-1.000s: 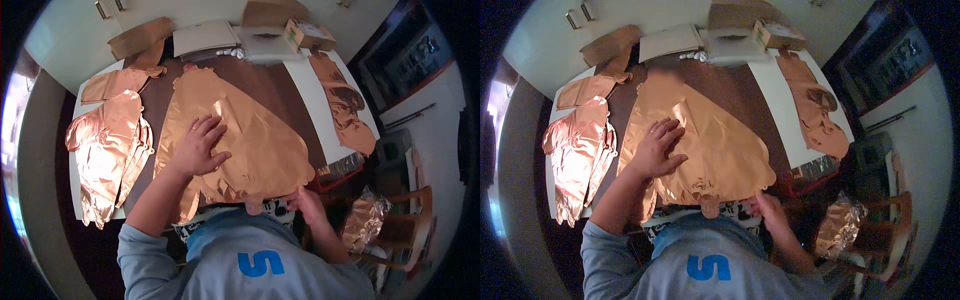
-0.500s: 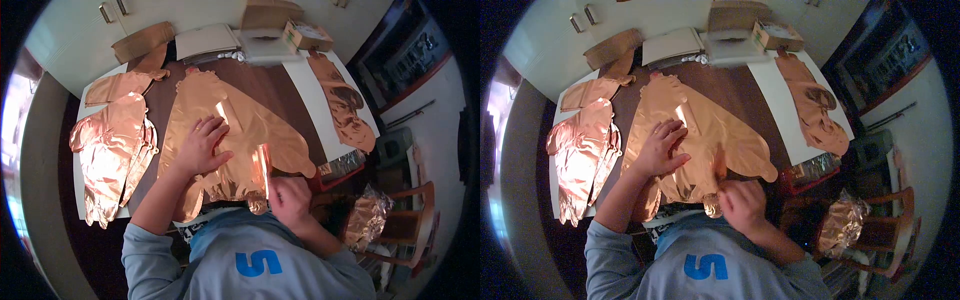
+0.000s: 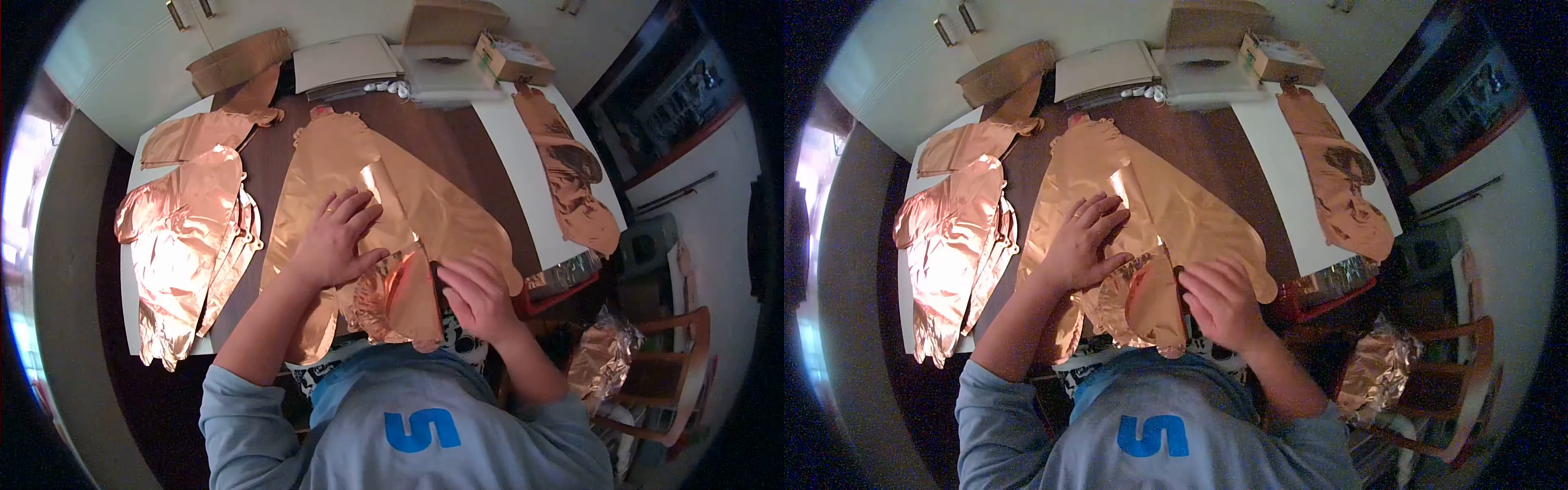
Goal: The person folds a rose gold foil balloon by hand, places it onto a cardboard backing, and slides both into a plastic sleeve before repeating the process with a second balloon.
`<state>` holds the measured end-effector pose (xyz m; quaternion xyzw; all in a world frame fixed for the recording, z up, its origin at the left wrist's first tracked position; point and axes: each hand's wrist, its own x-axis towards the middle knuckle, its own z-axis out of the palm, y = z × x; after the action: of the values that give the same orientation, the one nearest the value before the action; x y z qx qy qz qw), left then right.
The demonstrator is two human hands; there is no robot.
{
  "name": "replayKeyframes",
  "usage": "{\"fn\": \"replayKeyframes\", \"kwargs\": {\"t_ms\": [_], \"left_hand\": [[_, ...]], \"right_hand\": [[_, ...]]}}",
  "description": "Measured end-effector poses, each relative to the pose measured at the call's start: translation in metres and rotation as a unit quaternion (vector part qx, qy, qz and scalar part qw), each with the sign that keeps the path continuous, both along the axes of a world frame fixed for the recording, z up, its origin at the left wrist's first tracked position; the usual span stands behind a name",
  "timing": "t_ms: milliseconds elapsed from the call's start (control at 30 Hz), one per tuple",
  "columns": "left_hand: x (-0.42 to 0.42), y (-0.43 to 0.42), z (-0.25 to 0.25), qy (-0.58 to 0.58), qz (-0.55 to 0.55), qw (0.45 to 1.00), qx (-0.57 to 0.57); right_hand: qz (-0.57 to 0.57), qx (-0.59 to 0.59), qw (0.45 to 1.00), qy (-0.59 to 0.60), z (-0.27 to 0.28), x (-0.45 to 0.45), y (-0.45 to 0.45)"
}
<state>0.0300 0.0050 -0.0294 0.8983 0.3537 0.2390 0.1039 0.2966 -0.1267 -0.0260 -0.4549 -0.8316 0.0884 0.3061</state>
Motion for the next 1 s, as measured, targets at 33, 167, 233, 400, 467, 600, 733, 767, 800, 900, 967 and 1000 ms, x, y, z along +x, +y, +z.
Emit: {"fn": "replayKeyframes", "kwargs": {"t_ms": [33,167,233,400,467,600,733,767,800,900,967,1000], "left_hand": [[0.000,0.000,0.000,0.003,0.000,1.000,0.001],[0.001,0.001,0.001,0.001,0.000,1.000,-0.002],[0.000,0.001,0.000,0.002,-0.001,1.000,0.004],[0.000,0.001,0.001,0.006,0.001,1.000,0.006],[0.001,0.000,0.002,0.006,0.003,1.000,0.004],[0.001,0.000,0.002,0.007,0.002,1.000,0.005],[0.000,0.001,0.001,0.009,0.002,1.000,-0.003],[0.000,0.001,0.000,0.008,0.003,1.000,-0.006],[0.001,0.001,0.001,0.009,0.003,1.000,-0.016],[0.003,-0.001,0.014,0.025,0.009,0.999,-0.033],[0.012,-0.004,0.023,0.049,0.017,0.998,-0.025],[0.018,-0.006,0.023,0.058,0.040,0.997,-0.012]], "right_hand": [[-0.006,0.006,1.000,-0.030,0.001,0.001,0.010],[0.004,-0.018,0.994,-0.108,0.004,-0.007,0.022],[-0.003,-0.010,0.993,-0.117,0.004,-0.011,0.023],[0.007,-0.006,0.990,-0.144,0.005,-0.012,0.022],[0.009,0.000,0.988,-0.152,0.004,-0.013,0.021],[0.008,-0.004,0.986,-0.168,0.004,-0.014,0.021],[0.014,-0.026,0.984,-0.177,0.006,-0.013,0.022],[0.016,-0.033,0.983,-0.181,0.006,-0.012,0.022],[0.018,-0.036,0.982,-0.183,0.006,-0.011,0.022],[0.023,-0.042,0.981,-0.186,0.006,-0.011,0.023],[0.026,-0.044,0.982,-0.183,0.008,-0.011,0.024],[0.024,-0.047,0.982,-0.181,0.009,-0.011,0.023]]}}
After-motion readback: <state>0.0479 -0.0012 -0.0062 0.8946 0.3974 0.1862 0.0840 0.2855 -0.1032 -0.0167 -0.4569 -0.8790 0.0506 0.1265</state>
